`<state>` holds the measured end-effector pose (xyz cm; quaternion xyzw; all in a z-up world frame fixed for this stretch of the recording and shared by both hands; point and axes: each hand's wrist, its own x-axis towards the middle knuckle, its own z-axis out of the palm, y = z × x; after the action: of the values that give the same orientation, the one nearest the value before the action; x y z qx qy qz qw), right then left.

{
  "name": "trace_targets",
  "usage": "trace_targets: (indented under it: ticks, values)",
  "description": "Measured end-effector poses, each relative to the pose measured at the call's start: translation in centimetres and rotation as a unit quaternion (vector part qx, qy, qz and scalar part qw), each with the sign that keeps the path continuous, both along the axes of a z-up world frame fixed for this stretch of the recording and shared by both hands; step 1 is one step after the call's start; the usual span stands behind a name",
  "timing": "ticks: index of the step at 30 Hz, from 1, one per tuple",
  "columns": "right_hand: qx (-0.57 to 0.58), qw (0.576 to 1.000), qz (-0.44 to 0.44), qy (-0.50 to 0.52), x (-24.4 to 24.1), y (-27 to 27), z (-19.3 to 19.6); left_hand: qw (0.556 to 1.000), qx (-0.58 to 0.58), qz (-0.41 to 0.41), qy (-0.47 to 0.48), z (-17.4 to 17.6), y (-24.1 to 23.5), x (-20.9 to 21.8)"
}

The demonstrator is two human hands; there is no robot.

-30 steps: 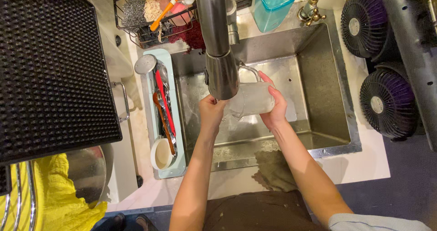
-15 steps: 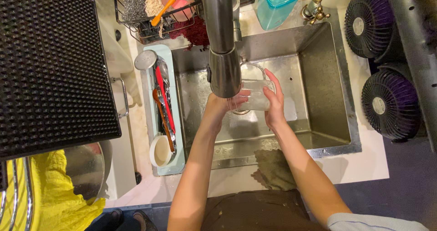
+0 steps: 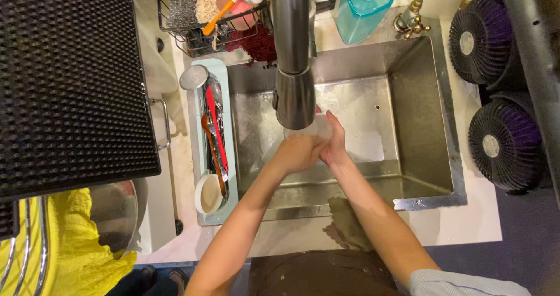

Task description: The person washes a clear pitcher in a sink by rinsing it under running water, moves containers on a counter, and wipes the counter surface and equipment with a cloth.

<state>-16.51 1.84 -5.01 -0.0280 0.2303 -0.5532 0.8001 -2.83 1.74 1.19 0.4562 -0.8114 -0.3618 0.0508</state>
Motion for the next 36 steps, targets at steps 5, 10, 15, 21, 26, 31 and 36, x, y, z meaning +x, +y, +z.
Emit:
trace_targets:
  ticks: [5, 10, 15, 21, 26, 31, 36]
  values:
    - [0.044, 0.999, -0.018, 0.026, 1.6, 0.2, -5.9, 0.997, 0.022, 0.074, -0.003, -0.6, -0.5, -0.9]
    - [0.057, 0.997, 0.0, 0.052, 0.4, -0.4, -6.7, 0.994, -0.021, 0.099, 0.043, 0.7, 1.0, 0.0]
    - [0.086, 0.993, 0.019, 0.081, 0.9, -0.6, -3.9, 0.934, 0.039, 0.332, 0.124, 3.4, -2.4, 2.3]
    - [0.027, 0.834, -0.072, 0.547, 0.4, 0.1, -6.6, 0.868, -0.034, 0.404, 0.287, -0.7, -8.9, 4.1]
    - [-0.099, 0.659, -0.114, 0.737, 0.0, 0.6, -7.7, 0.831, -0.37, 0.413, 0.057, -5.7, -17.7, 4.4]
    - [-0.011, 0.896, -0.115, 0.429, -0.5, 0.3, -6.4, 0.853, -0.351, 0.387, 0.014, -6.2, -20.2, 3.4]
    - [0.122, 0.988, -0.002, 0.099, -0.7, -0.3, -5.3, 0.897, -0.296, 0.319, 0.075, -5.2, -14.9, 3.2]
